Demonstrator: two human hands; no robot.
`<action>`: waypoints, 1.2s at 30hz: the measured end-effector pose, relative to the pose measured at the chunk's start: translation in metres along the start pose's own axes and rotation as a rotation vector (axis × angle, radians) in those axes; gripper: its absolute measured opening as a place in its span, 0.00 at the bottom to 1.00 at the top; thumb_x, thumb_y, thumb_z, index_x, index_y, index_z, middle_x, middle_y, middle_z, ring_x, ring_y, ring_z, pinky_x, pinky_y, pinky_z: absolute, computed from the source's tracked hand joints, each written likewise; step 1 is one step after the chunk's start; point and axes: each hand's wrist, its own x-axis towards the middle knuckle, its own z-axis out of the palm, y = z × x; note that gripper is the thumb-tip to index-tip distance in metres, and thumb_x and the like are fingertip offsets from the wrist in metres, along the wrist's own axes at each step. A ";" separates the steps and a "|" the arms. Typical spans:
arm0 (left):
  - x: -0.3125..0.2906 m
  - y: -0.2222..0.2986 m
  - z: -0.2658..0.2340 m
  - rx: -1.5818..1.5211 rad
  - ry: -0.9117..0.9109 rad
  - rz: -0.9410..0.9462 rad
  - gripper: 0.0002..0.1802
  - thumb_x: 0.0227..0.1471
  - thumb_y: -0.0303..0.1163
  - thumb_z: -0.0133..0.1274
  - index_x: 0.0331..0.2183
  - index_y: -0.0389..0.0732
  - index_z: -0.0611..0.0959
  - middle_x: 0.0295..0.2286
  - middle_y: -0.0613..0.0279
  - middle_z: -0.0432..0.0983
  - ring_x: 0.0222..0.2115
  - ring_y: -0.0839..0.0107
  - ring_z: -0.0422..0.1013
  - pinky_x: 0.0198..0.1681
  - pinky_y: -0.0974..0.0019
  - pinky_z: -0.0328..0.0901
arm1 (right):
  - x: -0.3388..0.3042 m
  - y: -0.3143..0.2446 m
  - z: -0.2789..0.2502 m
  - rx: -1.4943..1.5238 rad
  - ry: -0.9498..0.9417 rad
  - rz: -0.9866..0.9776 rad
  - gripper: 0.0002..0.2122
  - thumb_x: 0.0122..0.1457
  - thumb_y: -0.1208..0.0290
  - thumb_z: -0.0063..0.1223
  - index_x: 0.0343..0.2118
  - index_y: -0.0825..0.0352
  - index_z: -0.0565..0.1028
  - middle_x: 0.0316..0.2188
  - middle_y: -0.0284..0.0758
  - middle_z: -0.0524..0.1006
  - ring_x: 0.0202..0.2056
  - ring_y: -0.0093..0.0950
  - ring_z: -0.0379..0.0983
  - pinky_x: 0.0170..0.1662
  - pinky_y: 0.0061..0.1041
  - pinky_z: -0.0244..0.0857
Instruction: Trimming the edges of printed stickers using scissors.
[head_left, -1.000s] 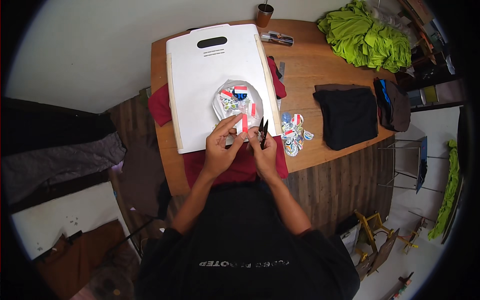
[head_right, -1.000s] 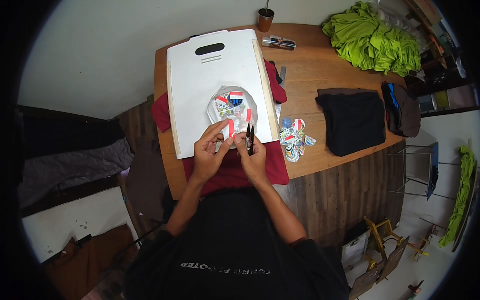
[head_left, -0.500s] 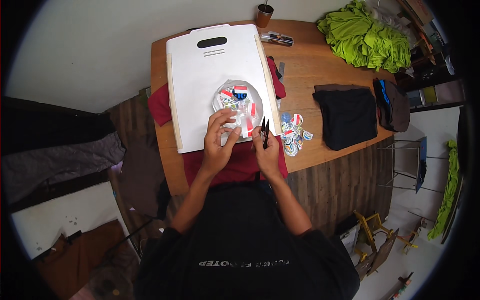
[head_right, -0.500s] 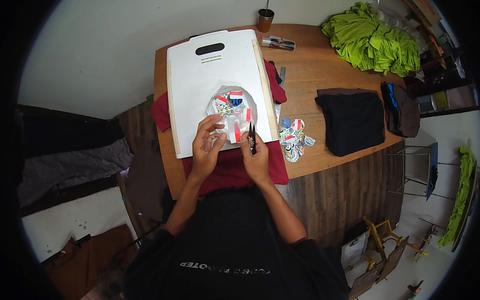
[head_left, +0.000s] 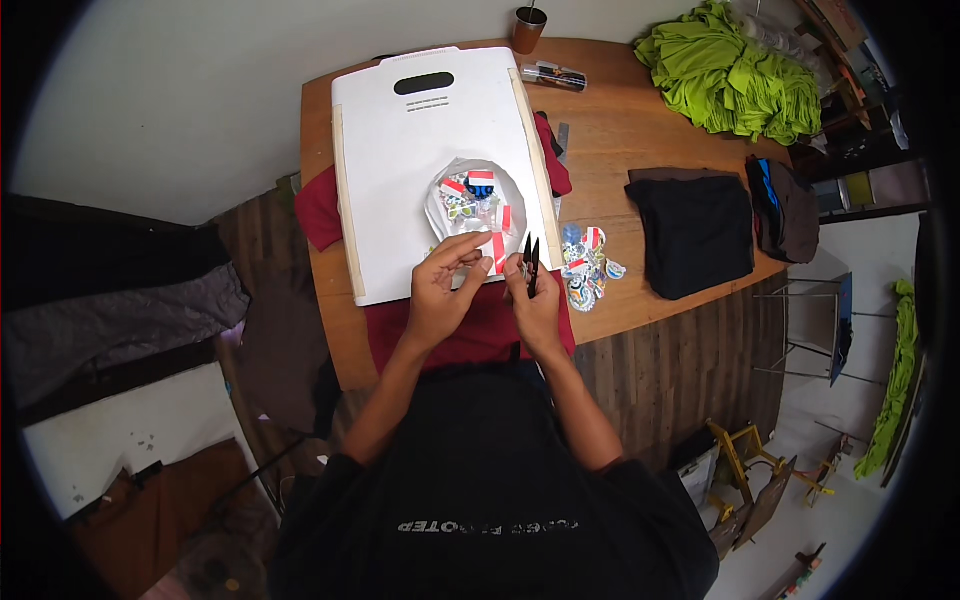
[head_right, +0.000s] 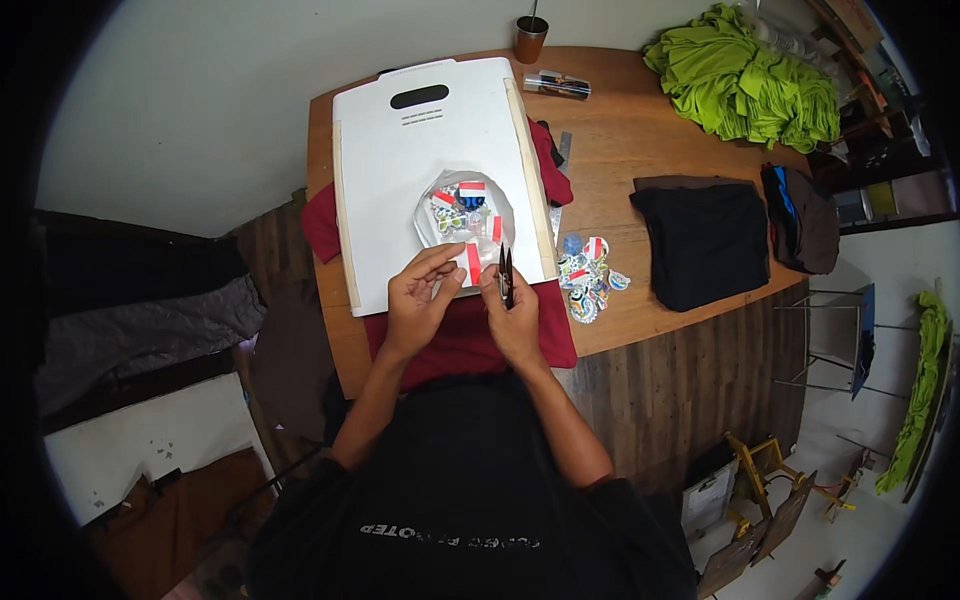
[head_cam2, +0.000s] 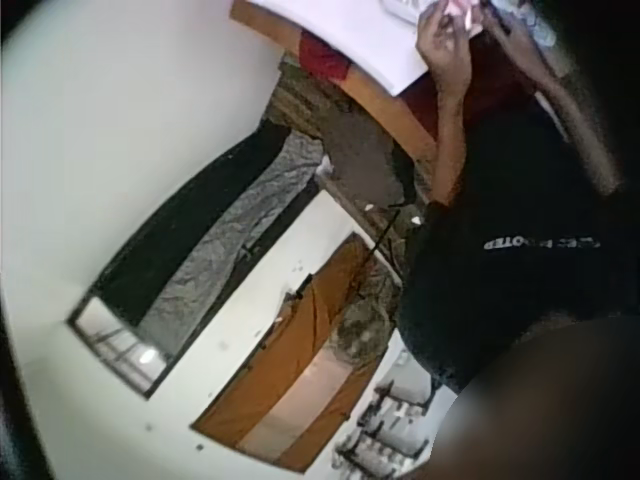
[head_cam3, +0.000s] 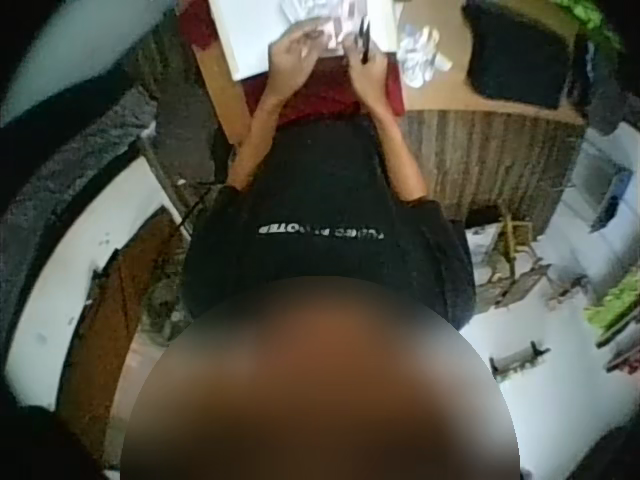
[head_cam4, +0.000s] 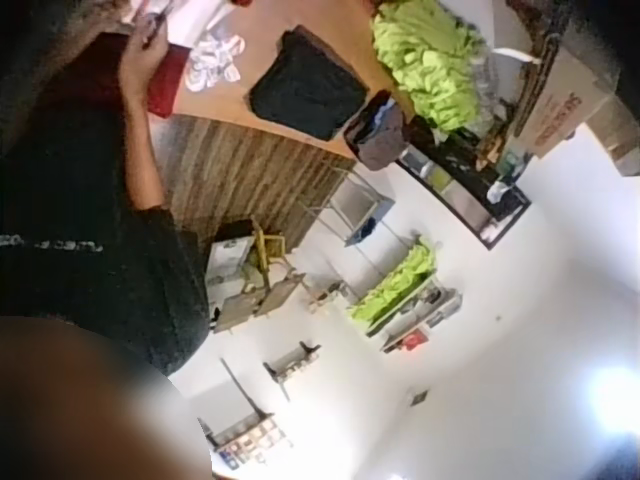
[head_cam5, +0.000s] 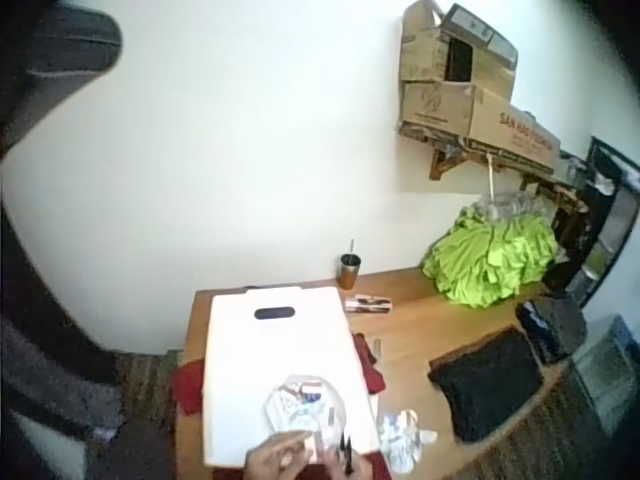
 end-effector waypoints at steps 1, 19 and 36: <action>0.000 0.000 0.000 0.012 -0.008 0.010 0.18 0.54 0.18 0.55 0.48 0.30 0.79 0.44 0.54 0.73 0.41 0.75 0.72 0.46 0.72 0.68 | -0.001 0.000 -0.001 0.002 -0.004 0.008 0.08 0.66 0.68 0.50 0.35 0.68 0.74 0.22 0.19 0.65 0.24 0.09 0.57 0.26 0.13 0.50; 0.002 0.014 0.001 -0.132 0.086 -0.013 0.23 0.50 0.12 0.56 0.50 0.28 0.77 0.48 0.53 0.70 0.38 0.76 0.74 0.40 0.75 0.71 | -0.020 0.017 -0.006 0.370 -0.331 0.166 0.18 0.72 0.56 0.28 0.43 0.68 0.66 0.18 0.27 0.59 0.15 0.17 0.52 0.18 0.17 0.51; -0.001 0.006 0.001 -0.144 0.091 -0.030 0.11 0.51 0.13 0.56 0.39 0.27 0.80 0.45 0.53 0.69 0.41 0.72 0.73 0.43 0.72 0.72 | -0.016 0.021 -0.005 0.449 -0.312 0.144 0.16 0.72 0.59 0.31 0.38 0.68 0.66 0.11 0.23 0.53 0.09 0.14 0.44 0.13 0.16 0.42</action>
